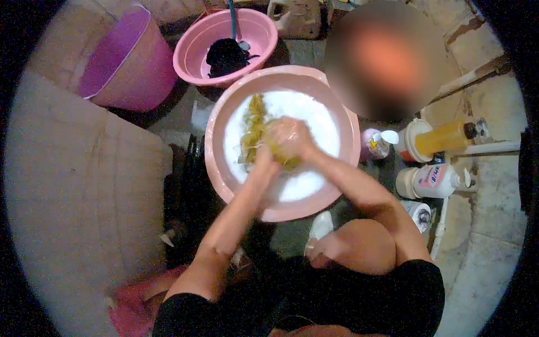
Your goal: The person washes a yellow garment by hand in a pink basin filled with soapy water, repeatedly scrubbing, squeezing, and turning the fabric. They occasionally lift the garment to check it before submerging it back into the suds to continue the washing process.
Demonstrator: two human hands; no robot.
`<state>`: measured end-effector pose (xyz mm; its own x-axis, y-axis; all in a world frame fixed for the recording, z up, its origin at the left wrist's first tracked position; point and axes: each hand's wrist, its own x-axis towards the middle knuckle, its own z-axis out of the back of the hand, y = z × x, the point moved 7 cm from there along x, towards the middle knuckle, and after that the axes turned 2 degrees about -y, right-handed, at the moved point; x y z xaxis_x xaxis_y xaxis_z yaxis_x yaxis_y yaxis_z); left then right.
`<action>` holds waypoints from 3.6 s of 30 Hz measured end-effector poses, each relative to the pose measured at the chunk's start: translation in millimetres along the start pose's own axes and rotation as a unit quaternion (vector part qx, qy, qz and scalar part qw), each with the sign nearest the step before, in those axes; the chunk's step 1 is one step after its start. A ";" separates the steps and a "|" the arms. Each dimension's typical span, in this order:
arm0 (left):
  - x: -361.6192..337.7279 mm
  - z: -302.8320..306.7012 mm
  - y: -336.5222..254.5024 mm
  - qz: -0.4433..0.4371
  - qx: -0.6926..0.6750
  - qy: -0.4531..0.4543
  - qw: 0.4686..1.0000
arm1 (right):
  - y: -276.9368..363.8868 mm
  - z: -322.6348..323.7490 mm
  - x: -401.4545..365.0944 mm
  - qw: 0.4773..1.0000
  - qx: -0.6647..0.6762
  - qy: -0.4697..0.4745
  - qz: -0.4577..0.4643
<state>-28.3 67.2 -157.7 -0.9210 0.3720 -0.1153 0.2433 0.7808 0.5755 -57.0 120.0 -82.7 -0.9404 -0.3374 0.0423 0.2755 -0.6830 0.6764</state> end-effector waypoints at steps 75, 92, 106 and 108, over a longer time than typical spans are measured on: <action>-23.4 -52.1 -10.0 -0.034 0.467 -0.199 0.861 | 64.3 -5.2 -24.6 0.982 0.109 -0.112 0.101; 3.5 -116.2 -125.2 -0.147 0.677 -0.181 0.698 | -60.9 25.1 -22.6 0.962 0.150 0.208 -0.089; -4.9 -74.7 4.3 -0.019 0.496 -0.201 0.845 | 137.5 13.1 -69.4 0.969 0.018 0.051 0.243; 11.4 -26.8 -33.5 0.018 0.519 -0.068 0.852 | 105.4 11.3 -53.0 0.956 -0.017 -0.020 0.291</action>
<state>-55.2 31.9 -156.6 -0.8804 0.4056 -0.2458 0.4742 0.7648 -0.4362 19.6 73.2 -5.4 -0.6324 -0.6418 0.4337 0.7605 -0.4079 0.5053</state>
